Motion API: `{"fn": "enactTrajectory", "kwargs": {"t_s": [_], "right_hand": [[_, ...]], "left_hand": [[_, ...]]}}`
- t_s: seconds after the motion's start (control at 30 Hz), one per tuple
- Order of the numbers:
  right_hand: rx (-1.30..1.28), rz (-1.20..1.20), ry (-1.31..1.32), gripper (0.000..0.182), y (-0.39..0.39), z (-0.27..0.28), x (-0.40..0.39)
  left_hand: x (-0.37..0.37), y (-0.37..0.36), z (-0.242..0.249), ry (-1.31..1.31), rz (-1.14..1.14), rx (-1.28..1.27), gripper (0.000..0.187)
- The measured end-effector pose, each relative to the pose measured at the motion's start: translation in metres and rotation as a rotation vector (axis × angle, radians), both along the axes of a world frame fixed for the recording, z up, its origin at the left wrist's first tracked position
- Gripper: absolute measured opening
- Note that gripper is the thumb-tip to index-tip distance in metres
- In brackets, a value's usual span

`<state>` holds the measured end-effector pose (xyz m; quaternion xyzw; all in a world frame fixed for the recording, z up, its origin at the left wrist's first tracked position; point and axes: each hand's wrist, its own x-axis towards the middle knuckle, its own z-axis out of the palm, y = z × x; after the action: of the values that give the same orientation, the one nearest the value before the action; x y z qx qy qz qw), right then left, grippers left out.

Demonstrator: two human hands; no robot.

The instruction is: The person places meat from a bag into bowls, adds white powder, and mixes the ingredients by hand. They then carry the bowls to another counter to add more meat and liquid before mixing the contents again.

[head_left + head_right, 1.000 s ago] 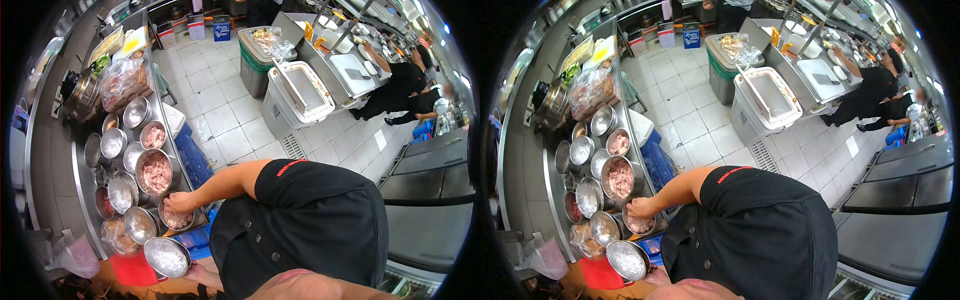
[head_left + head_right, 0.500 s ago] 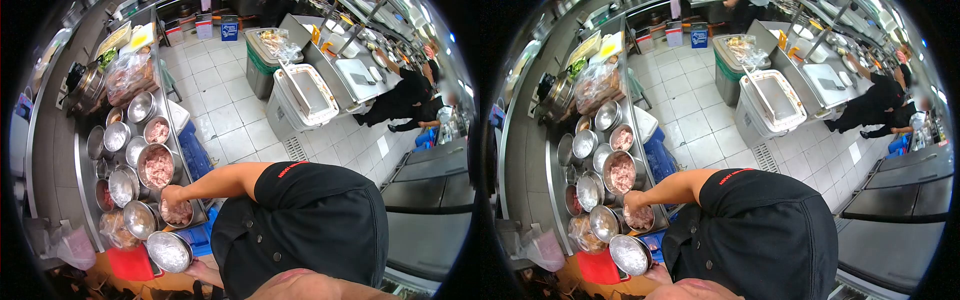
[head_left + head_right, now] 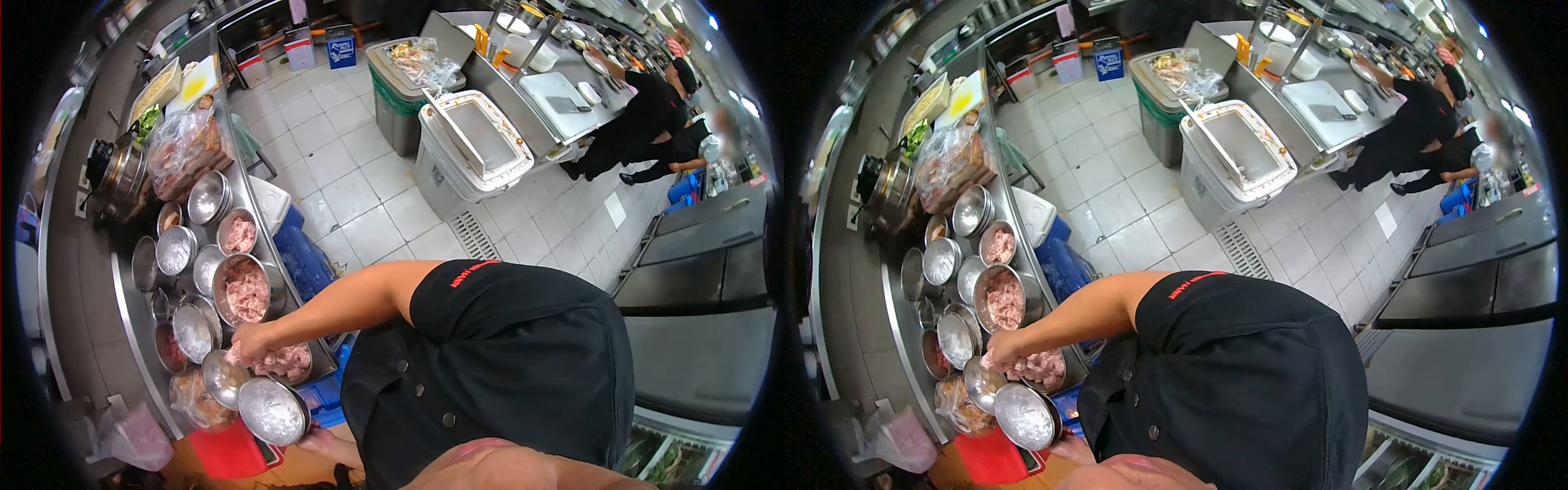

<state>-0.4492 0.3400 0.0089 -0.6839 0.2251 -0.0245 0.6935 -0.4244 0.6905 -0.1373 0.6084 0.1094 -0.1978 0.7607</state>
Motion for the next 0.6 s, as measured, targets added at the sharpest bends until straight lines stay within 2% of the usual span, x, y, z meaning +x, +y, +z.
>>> {"fn": "enactTrajectory", "kwargs": {"t_s": [0.07,0.1,0.13,0.2,0.27,0.33,0.37,0.4,0.47,0.6], "right_hand": [[0.281,-0.05,-0.135,0.028,0.009,0.018,0.006],[0.394,-0.018,-0.092,0.034,0.009,0.07,-0.02],[0.397,0.004,-0.088,0.034,0.013,0.079,-0.019],[0.635,0.048,-0.094,0.042,0.027,0.088,-0.013],[0.546,0.119,-0.083,0.042,0.038,0.096,-0.011],[-0.207,0.33,-0.185,0.036,0.044,0.073,-0.004],[-0.687,0.464,-0.365,0.033,0.05,0.031,0.015],[-0.69,0.487,-0.371,0.033,0.054,0.033,0.01],[-1.237,0.558,-0.362,0.03,0.054,0.042,-0.012],[-1.303,0.609,-0.54,0.022,0.06,0.037,-0.021]], "left_hand": [[-0.001,-0.008,0.006,0.013,-0.001,-0.006,0.037],[-0.002,-0.015,0.009,0.022,-0.003,-0.011,0.037],[-0.003,-0.022,0.013,0.026,-0.007,-0.016,0.038],[-0.002,-0.037,0.021,0.042,-0.013,-0.027,0.039],[-0.003,-0.049,0.029,0.058,-0.014,-0.04,0.04],[-0.001,-0.061,0.035,0.07,-0.008,-0.057,0.042],[0.0,-0.065,0.036,0.08,-0.005,-0.064,0.042],[0.0,-0.068,0.034,0.092,0.007,-0.074,0.043],[0.002,-0.07,0.028,0.119,0.037,-0.089,0.045],[-0.001,-0.072,0.026,0.15,0.096,-0.165,0.052]]}}
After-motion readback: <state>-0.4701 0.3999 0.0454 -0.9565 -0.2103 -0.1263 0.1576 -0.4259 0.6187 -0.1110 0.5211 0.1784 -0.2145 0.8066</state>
